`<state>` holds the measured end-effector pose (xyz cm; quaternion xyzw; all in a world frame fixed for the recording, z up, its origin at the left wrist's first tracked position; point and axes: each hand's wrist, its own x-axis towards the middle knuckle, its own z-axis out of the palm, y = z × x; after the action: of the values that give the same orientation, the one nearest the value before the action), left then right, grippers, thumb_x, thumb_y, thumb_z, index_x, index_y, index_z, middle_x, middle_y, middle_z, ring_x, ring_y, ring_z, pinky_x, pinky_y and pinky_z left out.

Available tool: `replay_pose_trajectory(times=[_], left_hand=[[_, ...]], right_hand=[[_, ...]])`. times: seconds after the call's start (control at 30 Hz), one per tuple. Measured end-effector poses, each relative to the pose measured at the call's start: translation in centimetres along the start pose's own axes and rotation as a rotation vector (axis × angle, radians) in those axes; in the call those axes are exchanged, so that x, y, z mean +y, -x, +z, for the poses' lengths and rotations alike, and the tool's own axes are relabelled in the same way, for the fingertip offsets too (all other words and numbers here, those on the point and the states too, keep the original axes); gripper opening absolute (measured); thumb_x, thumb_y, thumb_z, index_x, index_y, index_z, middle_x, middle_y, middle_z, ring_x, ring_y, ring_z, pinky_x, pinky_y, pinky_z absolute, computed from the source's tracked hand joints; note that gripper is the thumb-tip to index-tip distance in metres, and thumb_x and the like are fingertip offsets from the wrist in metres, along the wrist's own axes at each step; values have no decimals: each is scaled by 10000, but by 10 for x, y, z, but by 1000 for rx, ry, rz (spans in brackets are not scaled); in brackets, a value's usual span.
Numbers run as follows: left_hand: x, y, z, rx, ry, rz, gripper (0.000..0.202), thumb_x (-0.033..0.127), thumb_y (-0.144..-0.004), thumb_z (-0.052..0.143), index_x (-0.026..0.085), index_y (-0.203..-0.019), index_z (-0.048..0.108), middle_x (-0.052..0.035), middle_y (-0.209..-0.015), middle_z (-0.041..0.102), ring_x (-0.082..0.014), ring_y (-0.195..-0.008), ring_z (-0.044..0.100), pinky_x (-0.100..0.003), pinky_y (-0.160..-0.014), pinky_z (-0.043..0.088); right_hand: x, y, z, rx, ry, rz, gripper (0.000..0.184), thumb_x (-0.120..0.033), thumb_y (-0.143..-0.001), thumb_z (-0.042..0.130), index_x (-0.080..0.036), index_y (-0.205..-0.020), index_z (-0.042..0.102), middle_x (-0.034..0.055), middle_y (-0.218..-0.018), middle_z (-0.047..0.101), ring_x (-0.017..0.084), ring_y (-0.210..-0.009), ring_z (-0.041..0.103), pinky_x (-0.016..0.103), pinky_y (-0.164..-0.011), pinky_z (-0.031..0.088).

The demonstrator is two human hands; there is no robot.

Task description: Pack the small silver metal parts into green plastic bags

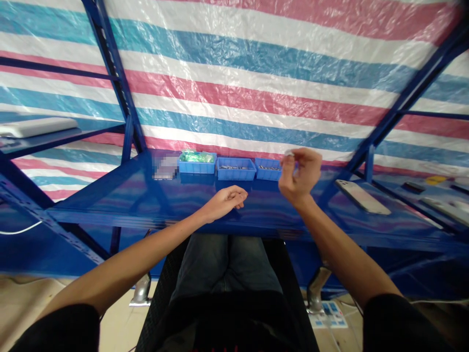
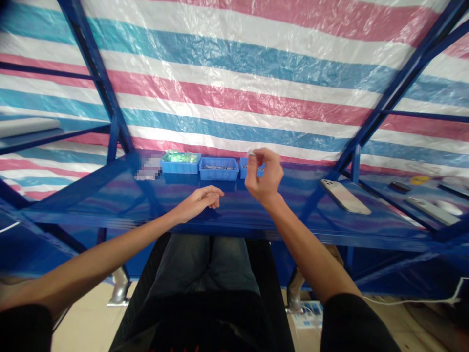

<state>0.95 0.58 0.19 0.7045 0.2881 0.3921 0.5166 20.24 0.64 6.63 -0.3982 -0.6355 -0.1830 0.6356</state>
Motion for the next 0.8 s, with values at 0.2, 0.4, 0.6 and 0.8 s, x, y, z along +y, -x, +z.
replay_pose_trajectory(times=[0.2,0.4,0.6,0.8], left_hand=[[-8,0,0,-73,-120,8,254,373,-815,534,149,-910,610,-29,-748,602,-140,-718,583,-265,-681,465],[-12,0,0,-83,-183,45,236,348,-818,518,151,-894,624,-36,-758,624,-151,-721,595,-268,-679,471],[-11,-1,0,-30,-280,68,244,346,-831,488,151,-885,625,-34,-748,630,-150,-697,591,-252,-638,454],[1,10,8,-82,-690,305,184,273,-852,463,181,-850,622,-43,-794,619,-167,-767,570,-289,-742,435]], right_hand=[[54,-52,-10,-252,350,118,277,-343,-863,424,-154,-1020,553,51,-734,601,189,-689,579,347,-708,456],[116,-48,-31,-869,560,376,321,-349,-828,447,-126,-891,669,150,-876,681,260,-832,623,355,-750,447],[130,-5,-18,-555,546,544,471,-419,-851,396,-89,-1150,550,172,-995,645,270,-938,597,379,-814,439],[123,38,-5,-747,604,459,564,-529,-823,435,-125,-1212,497,212,-1075,562,324,-1000,552,433,-843,415]])
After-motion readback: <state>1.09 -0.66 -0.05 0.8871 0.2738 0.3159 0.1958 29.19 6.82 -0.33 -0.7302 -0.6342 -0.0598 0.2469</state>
